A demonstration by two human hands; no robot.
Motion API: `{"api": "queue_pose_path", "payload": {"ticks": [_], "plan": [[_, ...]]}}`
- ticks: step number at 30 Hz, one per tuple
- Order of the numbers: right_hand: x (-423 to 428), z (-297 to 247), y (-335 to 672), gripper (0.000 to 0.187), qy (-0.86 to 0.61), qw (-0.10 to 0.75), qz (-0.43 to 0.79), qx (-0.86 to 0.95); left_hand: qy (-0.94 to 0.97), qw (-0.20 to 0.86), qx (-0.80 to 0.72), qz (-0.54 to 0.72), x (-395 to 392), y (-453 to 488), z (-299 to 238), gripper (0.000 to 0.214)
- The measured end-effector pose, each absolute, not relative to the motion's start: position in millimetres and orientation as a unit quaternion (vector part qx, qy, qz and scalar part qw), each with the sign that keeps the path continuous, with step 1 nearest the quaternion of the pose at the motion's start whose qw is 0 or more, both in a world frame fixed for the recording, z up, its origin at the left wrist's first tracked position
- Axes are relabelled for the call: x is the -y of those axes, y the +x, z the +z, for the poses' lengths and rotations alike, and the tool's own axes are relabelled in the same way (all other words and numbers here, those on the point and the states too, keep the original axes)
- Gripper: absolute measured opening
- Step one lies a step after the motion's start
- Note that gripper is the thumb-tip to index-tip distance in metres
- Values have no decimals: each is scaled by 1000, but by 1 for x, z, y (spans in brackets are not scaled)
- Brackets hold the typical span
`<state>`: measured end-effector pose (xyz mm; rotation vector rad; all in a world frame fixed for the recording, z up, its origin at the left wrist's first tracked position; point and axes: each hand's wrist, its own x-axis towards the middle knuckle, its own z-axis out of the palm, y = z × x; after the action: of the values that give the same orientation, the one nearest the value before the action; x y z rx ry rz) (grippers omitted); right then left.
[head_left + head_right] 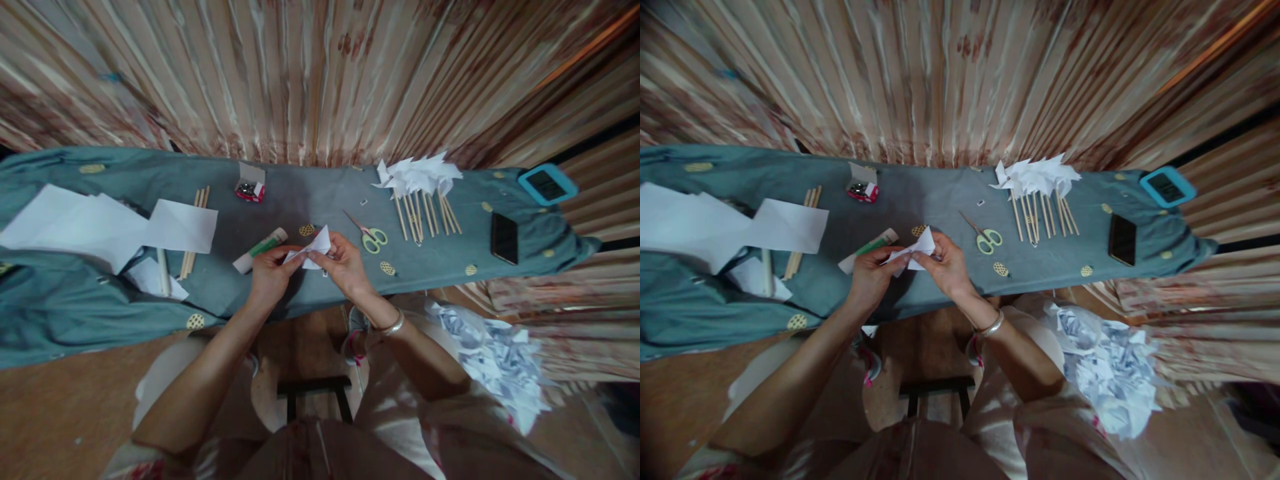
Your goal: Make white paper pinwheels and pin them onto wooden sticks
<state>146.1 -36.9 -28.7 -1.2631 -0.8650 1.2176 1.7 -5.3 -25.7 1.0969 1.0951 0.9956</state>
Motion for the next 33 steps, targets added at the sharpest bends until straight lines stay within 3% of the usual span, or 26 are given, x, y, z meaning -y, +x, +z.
{"api": "queue_pose_path", "payload": {"ticks": [21, 33], "plan": [[34, -29, 150, 42, -531, 557, 525, 363, 410, 653, -423, 476, 7, 7, -36, 30], [36, -26, 149, 40, -559, 536, 492, 398, 412, 654, -464, 432, 8, 5, -33, 33]]}}
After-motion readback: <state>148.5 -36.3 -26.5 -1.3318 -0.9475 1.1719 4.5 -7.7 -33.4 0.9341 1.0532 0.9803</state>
